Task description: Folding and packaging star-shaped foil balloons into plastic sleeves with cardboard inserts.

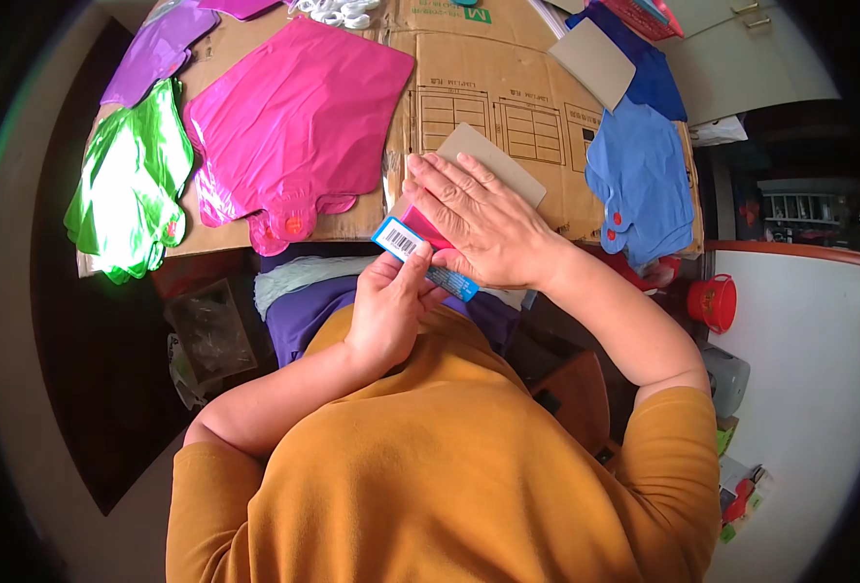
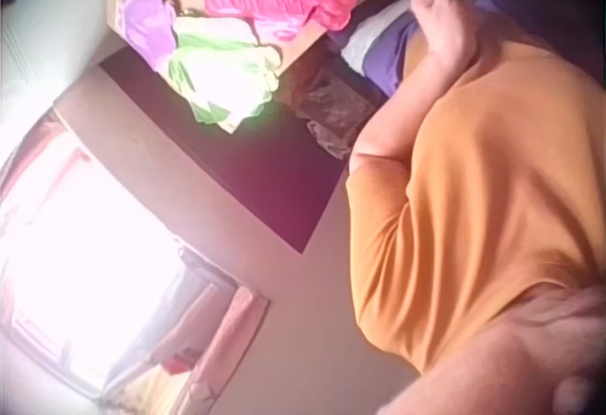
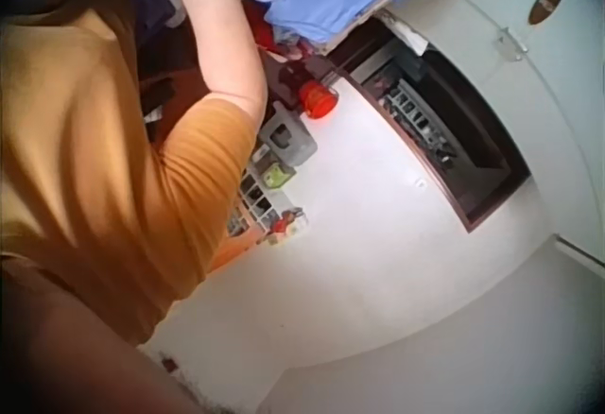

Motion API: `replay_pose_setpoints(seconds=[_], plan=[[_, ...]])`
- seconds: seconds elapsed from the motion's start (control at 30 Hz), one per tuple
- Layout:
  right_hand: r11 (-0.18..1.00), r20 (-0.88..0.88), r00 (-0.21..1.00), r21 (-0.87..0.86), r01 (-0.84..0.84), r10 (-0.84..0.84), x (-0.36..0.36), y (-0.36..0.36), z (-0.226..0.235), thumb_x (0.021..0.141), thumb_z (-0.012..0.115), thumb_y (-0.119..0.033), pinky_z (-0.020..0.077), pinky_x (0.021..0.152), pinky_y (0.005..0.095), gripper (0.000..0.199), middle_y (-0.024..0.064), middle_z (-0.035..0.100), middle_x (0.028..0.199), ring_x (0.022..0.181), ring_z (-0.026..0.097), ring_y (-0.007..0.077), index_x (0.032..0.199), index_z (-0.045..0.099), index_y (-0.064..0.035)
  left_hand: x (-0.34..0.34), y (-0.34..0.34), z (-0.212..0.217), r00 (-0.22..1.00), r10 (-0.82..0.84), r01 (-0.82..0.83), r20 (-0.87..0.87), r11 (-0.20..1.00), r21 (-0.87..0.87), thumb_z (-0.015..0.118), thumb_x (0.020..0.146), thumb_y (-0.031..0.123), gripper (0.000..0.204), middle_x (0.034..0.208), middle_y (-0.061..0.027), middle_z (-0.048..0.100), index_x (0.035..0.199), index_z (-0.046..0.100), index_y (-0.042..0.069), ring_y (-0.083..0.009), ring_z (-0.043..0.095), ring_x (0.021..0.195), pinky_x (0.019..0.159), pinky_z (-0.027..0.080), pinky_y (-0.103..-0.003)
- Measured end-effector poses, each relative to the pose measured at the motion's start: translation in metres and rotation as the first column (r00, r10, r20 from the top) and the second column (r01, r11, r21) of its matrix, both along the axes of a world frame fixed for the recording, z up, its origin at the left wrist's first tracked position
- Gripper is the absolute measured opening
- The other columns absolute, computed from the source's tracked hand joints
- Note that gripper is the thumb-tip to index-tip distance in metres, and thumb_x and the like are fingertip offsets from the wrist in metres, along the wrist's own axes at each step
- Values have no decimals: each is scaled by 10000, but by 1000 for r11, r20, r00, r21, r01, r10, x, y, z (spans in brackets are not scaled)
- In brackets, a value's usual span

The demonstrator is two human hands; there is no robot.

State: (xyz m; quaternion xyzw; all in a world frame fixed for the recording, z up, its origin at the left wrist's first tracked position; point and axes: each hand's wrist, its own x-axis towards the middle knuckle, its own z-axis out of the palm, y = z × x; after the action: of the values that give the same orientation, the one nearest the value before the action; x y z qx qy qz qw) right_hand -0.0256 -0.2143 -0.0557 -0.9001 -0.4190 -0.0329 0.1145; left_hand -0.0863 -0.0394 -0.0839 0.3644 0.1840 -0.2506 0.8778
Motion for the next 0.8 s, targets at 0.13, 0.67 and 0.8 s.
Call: replay_pose_setpoints(seconds=[0.13,0.67,0.8], plan=[[999,-41,999,39,37,-35,-10,8,5,840,612,-419,167,1164,477,817,199,226,1541,1427,234,336,1461,285,0,2,5,-7,998,-50,52,25,997,-62,506,998,222,160,968,-21,654,1083,570,103,-106,617,730,676,513,-280],[886,-553,821,440,146,140,-3,-2,29,873,599,-301,179,1168,444,756,204,259,1529,1432,236,317,1482,254,-14,0,-2,9,998,-35,24,-60,986,-167,450,984,62,217,1113,-73,621,1194,504,50,-186,620,979,874,499,-335],[911,-320,945,367,187,-65,8,-18,61,885,557,-180,256,1137,471,526,141,461,1428,1358,393,301,1383,460,-42,-1,-6,19,998,5,-13,-64,992,-123,460,976,51,214,1122,-69,615,1184,510,73,-178,621,970,816,511,-326]])
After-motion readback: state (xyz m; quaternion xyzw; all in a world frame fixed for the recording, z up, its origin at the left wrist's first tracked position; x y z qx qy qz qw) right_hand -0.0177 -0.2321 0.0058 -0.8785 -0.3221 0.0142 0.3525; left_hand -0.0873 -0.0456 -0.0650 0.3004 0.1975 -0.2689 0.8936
